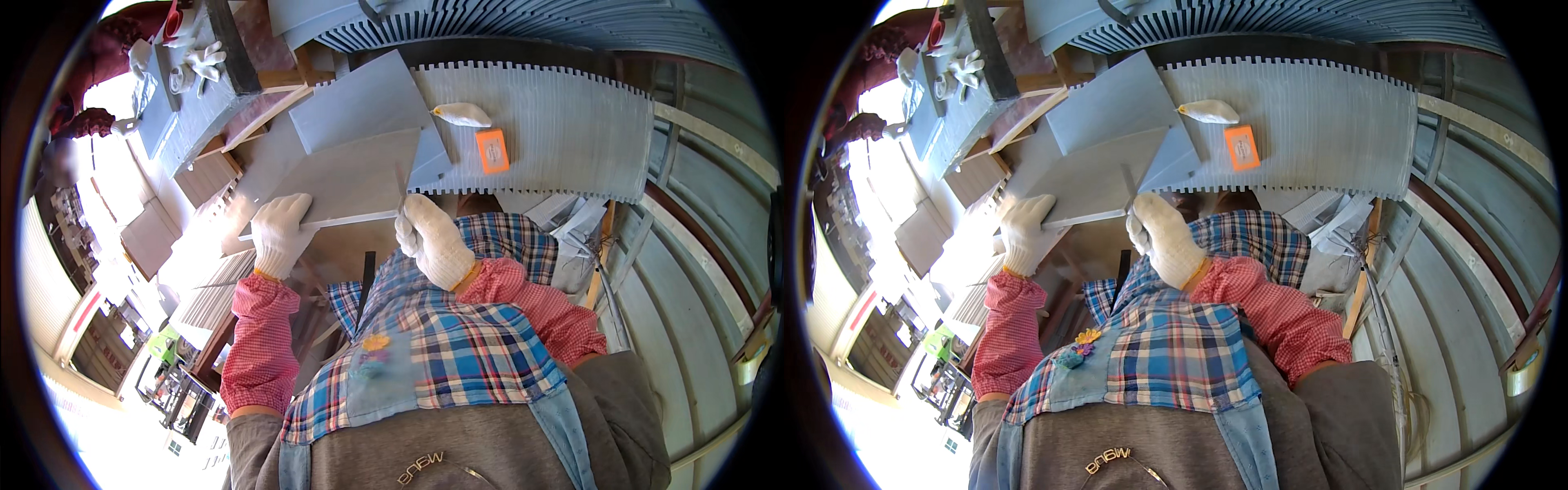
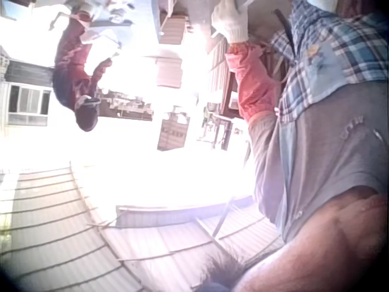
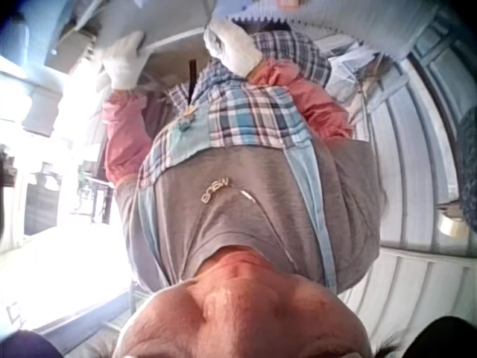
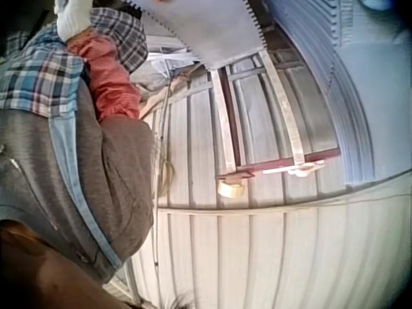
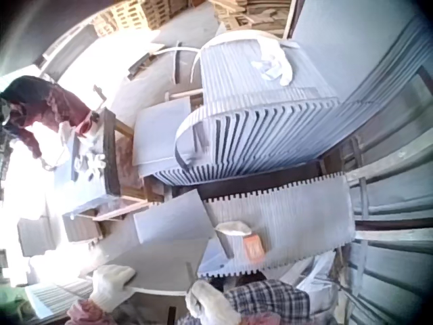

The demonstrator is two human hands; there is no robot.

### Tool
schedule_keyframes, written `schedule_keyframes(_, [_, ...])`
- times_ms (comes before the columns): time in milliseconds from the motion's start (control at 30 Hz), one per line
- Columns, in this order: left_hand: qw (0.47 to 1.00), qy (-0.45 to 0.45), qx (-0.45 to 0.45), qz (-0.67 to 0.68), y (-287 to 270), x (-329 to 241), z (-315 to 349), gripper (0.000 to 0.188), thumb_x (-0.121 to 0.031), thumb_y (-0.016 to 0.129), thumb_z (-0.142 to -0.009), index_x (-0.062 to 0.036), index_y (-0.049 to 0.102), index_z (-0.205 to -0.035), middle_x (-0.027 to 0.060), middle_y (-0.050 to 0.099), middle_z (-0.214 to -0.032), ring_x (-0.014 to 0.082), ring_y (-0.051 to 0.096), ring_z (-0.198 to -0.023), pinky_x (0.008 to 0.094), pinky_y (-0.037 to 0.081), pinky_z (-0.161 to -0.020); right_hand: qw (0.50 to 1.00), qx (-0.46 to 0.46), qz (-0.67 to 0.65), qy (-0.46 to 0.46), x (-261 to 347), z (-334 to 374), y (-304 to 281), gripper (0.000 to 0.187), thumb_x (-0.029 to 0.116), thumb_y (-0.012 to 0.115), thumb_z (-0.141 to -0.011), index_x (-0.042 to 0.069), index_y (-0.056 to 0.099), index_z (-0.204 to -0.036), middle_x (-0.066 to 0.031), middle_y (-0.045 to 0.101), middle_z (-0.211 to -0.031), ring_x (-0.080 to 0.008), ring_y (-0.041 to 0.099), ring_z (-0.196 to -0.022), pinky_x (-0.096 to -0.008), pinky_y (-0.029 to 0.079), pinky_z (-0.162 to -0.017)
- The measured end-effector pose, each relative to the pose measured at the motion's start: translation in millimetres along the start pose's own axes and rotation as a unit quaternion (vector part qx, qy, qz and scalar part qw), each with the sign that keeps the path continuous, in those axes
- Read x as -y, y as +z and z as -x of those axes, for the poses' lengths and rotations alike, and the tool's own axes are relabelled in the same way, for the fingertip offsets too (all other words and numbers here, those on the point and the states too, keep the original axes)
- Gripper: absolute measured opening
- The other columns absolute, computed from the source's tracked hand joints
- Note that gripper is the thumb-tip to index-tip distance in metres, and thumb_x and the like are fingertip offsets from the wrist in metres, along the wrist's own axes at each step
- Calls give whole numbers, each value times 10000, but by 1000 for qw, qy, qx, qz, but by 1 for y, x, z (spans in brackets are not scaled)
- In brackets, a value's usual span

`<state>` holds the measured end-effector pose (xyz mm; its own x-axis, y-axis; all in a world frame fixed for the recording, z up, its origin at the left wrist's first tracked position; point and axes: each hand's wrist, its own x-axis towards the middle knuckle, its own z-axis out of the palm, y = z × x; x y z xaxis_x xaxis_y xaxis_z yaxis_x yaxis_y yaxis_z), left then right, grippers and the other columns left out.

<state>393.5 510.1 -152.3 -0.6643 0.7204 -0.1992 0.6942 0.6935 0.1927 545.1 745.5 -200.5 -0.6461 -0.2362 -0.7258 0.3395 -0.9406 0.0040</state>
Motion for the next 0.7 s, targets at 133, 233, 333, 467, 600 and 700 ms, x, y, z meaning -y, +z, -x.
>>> schedule_keyframes(133, [1000,13,-9,-12,-3,-1,2,309,-182,801,-714,-76,706,-988,98,753,-958,337,724,-872,444,570,-756,999,-9,45,-23,-6,3,2,189,268,612,-1067,161,607,-911,37,554,-734,-62,432,-588,-236,336,-512])
schedule_keyframes(233, [1000,14,-13,-13,-3,-4,1,298,-199,802,-721,-79,701,-974,98,745,-934,341,718,-852,450,563,-736,998,-6,53,-32,-7,5,2,176,246,594,-1070,162,602,-917,42,532,-733,-58,427,-588,-237,321,-509])
schedule_keyframes(333, [1000,11,-17,-11,-2,-5,3,285,-207,799,-728,-81,694,-961,94,737,-914,339,713,-836,449,558,-717,999,2,50,-16,-9,6,-2,187,296,640,-1060,174,615,-920,41,557,-728,-81,456,-610,-248,322,-534])
schedule_keyframes(467, [1000,14,-20,-3,2,-6,6,273,-207,792,-734,-82,689,-953,85,733,-909,326,711,-830,442,555,-707,998,-20,48,-29,-12,8,-3,180,273,624,-1062,170,614,-915,46,537,-725,-72,446,-601,-246,324,-523])
schedule_keyframes(600, [999,16,-27,-10,7,-5,11,276,-226,792,-738,-83,682,-947,70,730,-910,309,710,-833,436,554,-711,997,-24,55,-50,-17,5,-7,177,275,642,-1054,169,612,-916,53,520,-722,-67,444,-611,-246,325,-526])
schedule_keyframes(700, [999,21,-28,-20,5,-8,8,287,-243,798,-736,-85,677,-943,63,727,-909,301,708,-830,433,552,-712,996,8,39,-79,-21,-1,-12,188,297,667,-1045,169,605,-922,55,512,-716,-70,435,-617,-247,314,-531])
